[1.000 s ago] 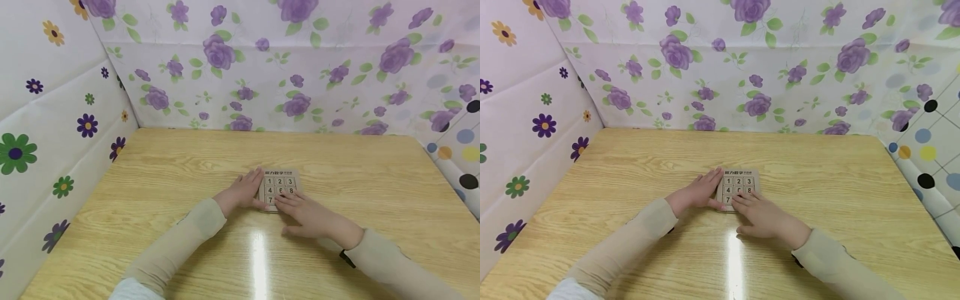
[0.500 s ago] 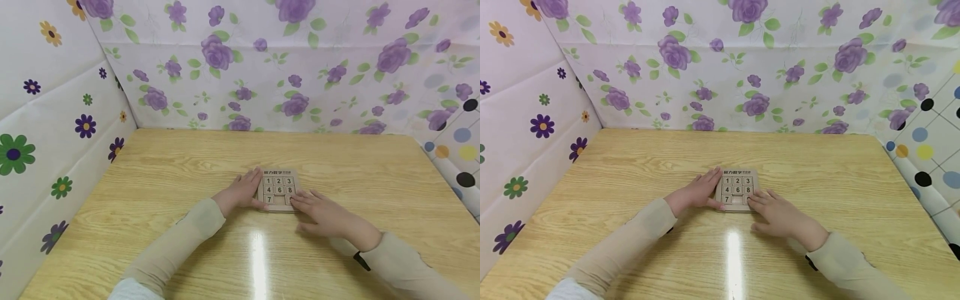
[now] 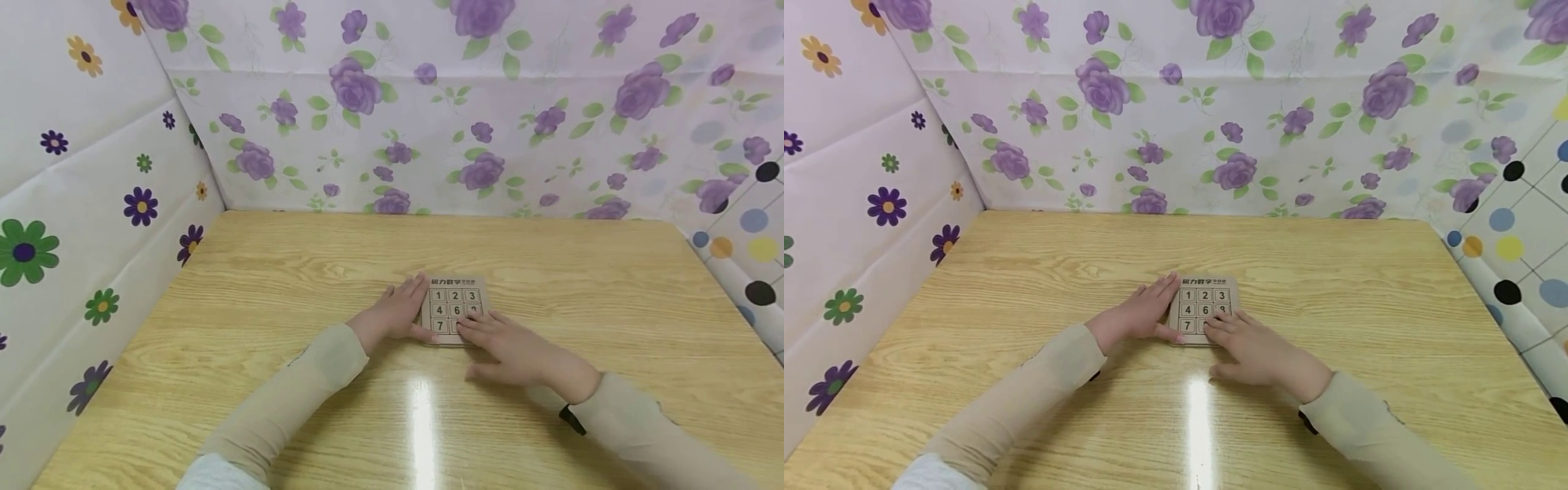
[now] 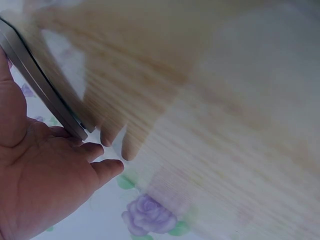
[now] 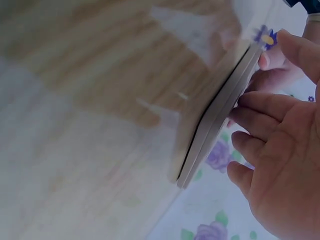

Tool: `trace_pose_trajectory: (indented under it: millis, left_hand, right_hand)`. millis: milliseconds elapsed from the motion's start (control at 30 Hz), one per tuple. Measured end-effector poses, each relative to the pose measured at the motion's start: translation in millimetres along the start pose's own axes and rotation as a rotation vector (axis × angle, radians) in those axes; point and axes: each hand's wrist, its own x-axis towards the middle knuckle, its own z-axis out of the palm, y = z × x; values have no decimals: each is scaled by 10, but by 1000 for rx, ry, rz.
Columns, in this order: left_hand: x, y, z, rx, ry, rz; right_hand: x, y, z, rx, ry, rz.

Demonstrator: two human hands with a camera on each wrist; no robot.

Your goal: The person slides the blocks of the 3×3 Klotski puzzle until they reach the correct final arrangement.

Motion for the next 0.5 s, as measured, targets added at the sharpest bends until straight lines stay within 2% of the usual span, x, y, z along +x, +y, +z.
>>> trace_pose_trajectory:
  millis: [267,500]
  left_hand:
    - [-1,1,-12,-2,0,-1]
    - [9,-2,-1,13,0,3]
  right_hand:
    - [28,160,-51,-18,37,81]
    - [-25,170,-28,-18,27,80]
